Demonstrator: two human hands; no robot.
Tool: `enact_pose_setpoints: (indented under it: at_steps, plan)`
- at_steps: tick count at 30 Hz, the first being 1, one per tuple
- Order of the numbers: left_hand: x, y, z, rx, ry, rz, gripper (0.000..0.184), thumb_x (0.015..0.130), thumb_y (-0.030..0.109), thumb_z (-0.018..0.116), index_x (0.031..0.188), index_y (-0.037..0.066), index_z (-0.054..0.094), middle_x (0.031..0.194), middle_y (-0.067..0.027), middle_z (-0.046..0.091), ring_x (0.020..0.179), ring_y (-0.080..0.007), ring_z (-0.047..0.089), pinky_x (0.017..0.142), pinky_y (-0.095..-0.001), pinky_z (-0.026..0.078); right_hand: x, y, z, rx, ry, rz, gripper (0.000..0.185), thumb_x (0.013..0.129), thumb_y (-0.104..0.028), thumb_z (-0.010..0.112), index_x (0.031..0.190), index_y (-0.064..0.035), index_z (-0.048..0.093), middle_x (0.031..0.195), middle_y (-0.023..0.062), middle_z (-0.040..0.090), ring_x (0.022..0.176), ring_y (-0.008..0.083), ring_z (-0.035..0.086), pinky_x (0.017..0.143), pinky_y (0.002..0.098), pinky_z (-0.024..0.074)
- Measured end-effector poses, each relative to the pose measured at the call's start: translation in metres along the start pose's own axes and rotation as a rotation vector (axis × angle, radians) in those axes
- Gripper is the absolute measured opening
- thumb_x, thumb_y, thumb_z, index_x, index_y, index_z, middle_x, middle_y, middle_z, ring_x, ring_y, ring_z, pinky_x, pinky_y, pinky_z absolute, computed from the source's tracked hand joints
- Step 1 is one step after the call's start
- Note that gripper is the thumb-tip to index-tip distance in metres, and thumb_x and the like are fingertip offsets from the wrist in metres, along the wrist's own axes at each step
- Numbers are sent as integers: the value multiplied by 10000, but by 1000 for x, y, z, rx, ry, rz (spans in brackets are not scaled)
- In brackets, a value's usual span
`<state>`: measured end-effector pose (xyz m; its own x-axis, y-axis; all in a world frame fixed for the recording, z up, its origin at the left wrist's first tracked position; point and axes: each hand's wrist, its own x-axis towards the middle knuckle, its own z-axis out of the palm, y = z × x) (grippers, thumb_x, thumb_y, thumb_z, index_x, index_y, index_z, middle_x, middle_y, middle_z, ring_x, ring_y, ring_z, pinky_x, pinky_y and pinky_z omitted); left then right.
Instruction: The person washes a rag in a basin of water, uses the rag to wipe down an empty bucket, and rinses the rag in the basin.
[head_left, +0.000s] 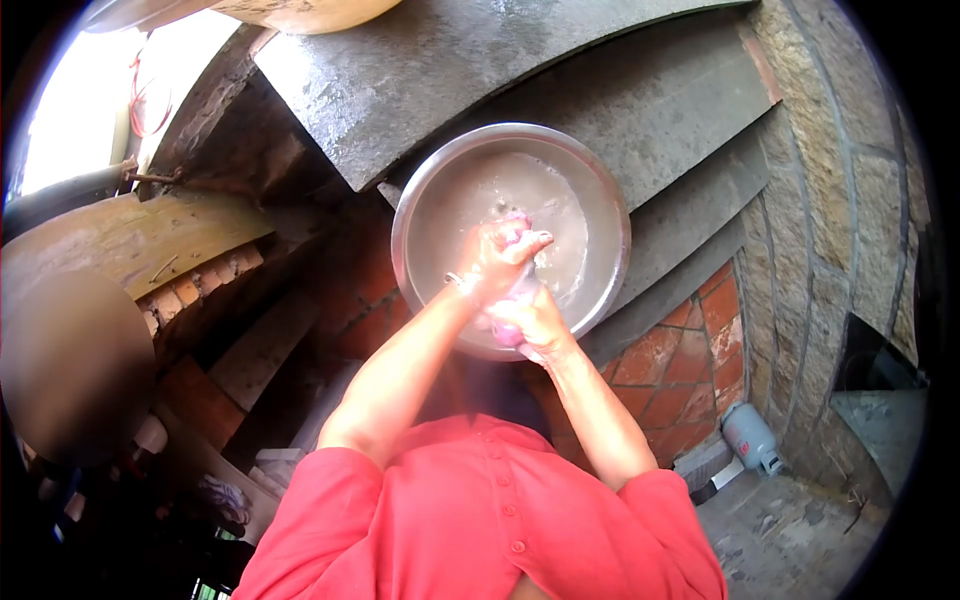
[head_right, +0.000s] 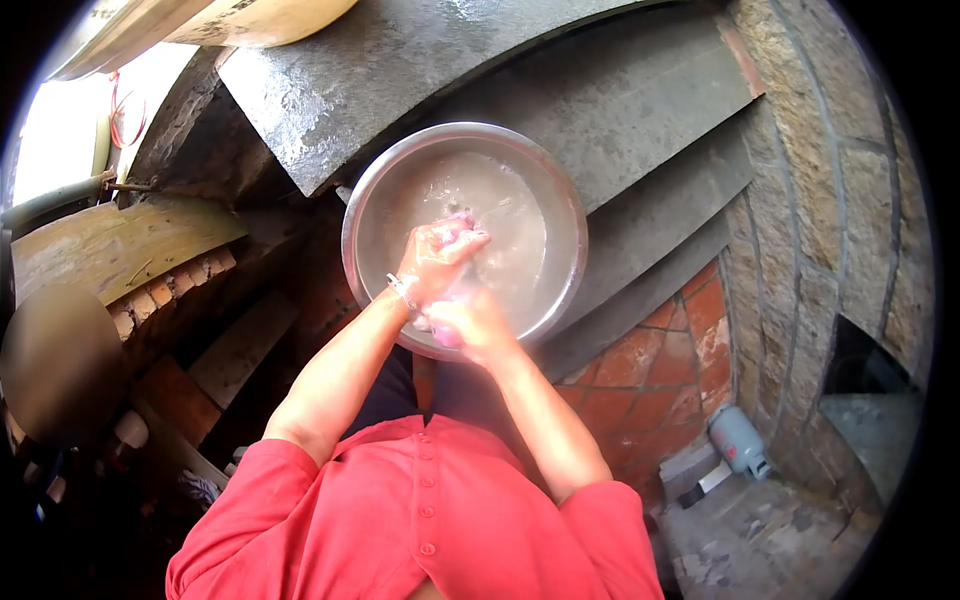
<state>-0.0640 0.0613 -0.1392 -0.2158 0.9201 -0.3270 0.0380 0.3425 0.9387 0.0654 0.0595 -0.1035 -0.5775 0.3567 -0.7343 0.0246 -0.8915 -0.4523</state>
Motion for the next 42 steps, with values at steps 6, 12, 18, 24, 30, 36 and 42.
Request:
enact_pose_setpoints:
  at_steps: [6,12,18,24,30,36,42]
  plan:
    - [8,-2,2,273,62,24,274,844,238,656,718,-3,629,706,-173,592,596,-293,554,593,-376,435,15,9,-4,-264,102,-116,48,763,-22,617,805,-43,619,610,-6,532,455,73,474,393,236,342]
    - [8,-23,9,409,160,-68,349,848,334,631,726,8,641,727,-242,594,680,-425,562,626,-444,440,39,36,-18,-705,233,-299,90,762,-59,560,794,18,593,584,139,587,551,251,609,496,363,457]
    - [-3,-35,9,502,128,-357,291,856,319,589,828,43,678,810,-234,640,811,-419,613,734,-469,480,42,61,-17,-1041,349,-299,310,829,-157,563,1066,32,503,865,271,633,884,440,621,739,483,484]
    - [-18,-53,19,509,268,-284,229,859,249,561,986,97,676,913,-211,661,882,-393,628,784,-450,492,25,57,-8,-1112,372,-301,347,811,-134,589,1105,24,495,941,292,619,938,461,598,779,490,479]
    - [-32,-47,28,264,369,-232,205,865,186,590,1027,98,681,907,-140,687,861,-263,658,768,-353,499,-4,36,-21,-1016,264,-382,476,759,-105,645,1183,23,471,999,266,616,955,415,618,789,450,493]
    - [-39,-29,19,-483,337,-319,271,838,66,636,1108,72,656,895,-15,621,794,-105,567,737,-245,476,-32,3,-4,-909,146,-356,589,802,-248,735,1242,50,482,1100,226,620,1025,318,620,851,400,480]
    - [-75,-23,-71,-488,406,-324,247,843,66,622,1085,29,650,854,-31,644,762,-100,587,712,-232,476,1,-10,4,-1408,82,-805,551,836,-312,678,1239,34,533,1228,215,559,1206,343,495,1000,454,381]
